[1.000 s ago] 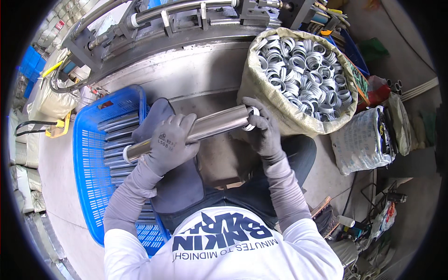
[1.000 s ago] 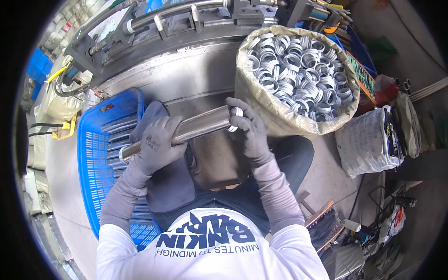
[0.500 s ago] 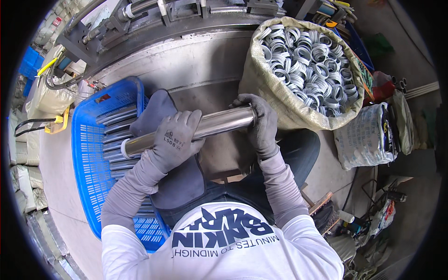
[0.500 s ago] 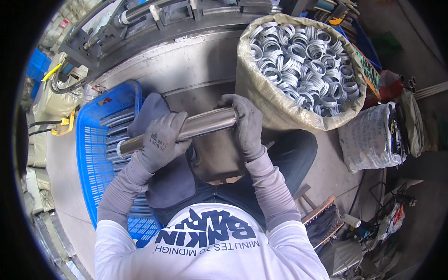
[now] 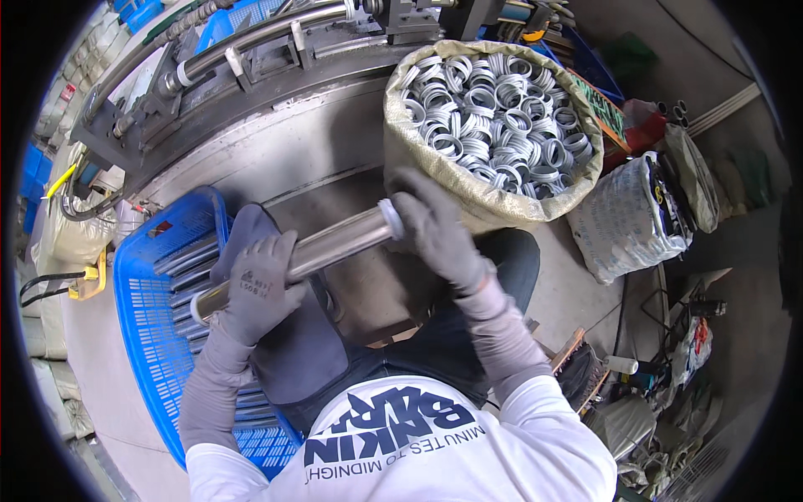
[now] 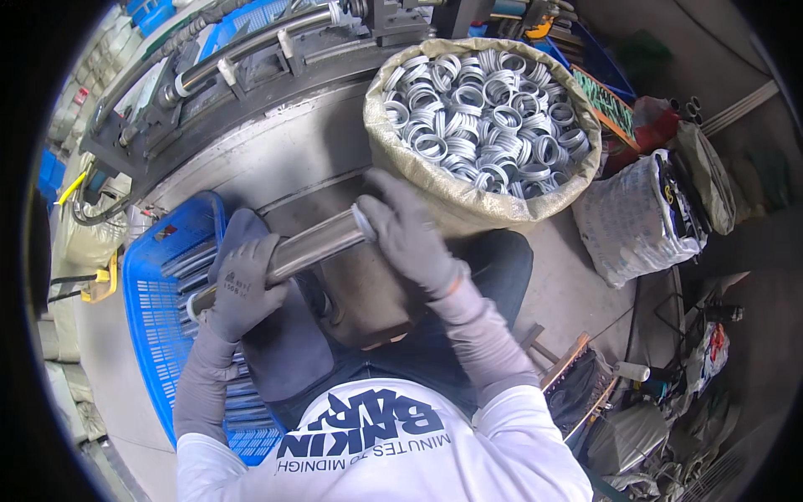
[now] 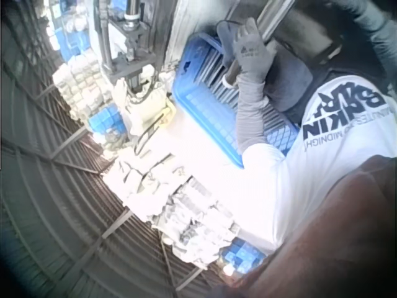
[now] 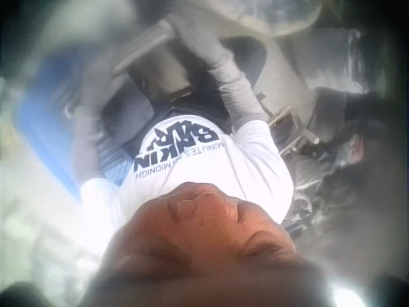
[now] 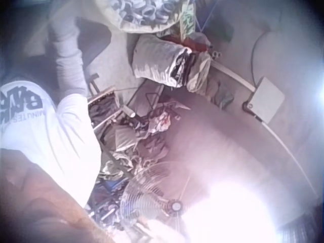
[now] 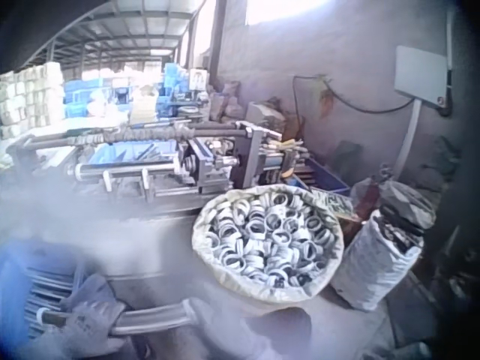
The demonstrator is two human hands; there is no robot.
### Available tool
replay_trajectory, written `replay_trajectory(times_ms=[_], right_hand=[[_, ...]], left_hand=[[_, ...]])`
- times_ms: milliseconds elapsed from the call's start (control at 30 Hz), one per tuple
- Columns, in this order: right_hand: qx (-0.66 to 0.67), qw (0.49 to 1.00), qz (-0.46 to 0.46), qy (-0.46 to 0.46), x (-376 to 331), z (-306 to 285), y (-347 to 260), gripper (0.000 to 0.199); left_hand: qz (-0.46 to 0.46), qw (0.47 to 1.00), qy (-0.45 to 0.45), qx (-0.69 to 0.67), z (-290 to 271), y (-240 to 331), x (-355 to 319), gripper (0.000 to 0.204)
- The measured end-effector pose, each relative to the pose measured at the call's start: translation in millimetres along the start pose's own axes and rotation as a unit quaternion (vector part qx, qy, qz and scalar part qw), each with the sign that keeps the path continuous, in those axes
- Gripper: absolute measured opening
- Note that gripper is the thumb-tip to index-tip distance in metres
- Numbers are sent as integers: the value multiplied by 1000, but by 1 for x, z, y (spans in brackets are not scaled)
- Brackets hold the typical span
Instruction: Placing metal caps onto the ends of industrial metal tubes and placing them into a machine.
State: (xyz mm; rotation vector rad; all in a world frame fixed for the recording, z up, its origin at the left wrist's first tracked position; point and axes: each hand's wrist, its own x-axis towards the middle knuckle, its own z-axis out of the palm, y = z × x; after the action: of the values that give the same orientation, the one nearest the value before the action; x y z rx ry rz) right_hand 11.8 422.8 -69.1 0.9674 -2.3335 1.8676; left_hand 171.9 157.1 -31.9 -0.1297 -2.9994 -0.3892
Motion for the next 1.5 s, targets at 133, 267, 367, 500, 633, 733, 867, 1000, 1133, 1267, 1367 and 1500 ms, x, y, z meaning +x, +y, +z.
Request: replay_trajectory(times_ms=[133,267,367,500,633,733,867,1000,1133,1267,1367,1500], right_hand=[[-295,950,-41,98,58,-103,4,46],[-547,834,78,18,126,-180,58,54],[-580,800,112,-104,142,-204,85,60],[-540,817,91,-181,149,-204,72,58],[-458,888,15,33,124,-204,62,57],[103,978,162,85,93,-146,-3,37],[291,929,217,-71,34,-78,-31,60],[373,845,362,-127,7,-12,0,35],[395,857,299,-138,-17,9,67,37],[385,839,349,-159,-10,12,52,53],[373,859,315,-154,-7,4,54,61],[297,885,282,-219,0,-5,52,64]], left_hand=[[-23,999,25,7,6,-11,-14,67],[-14,999,19,29,12,-6,-12,66],[3,999,13,46,13,-4,-8,62],[4,999,17,48,14,-8,-13,62],[5,999,24,44,12,-10,-14,64],[-14,999,4,42,-5,-17,-11,64],[-7,991,81,105,-46,-30,43,68],[29,949,241,202,-75,-65,130,58],[-35,948,213,234,-87,-98,226,64],[-65,927,220,298,-104,-130,284,65],[-85,919,215,319,-100,-146,333,66],[-138,936,138,292,-83,-172,363,68]])
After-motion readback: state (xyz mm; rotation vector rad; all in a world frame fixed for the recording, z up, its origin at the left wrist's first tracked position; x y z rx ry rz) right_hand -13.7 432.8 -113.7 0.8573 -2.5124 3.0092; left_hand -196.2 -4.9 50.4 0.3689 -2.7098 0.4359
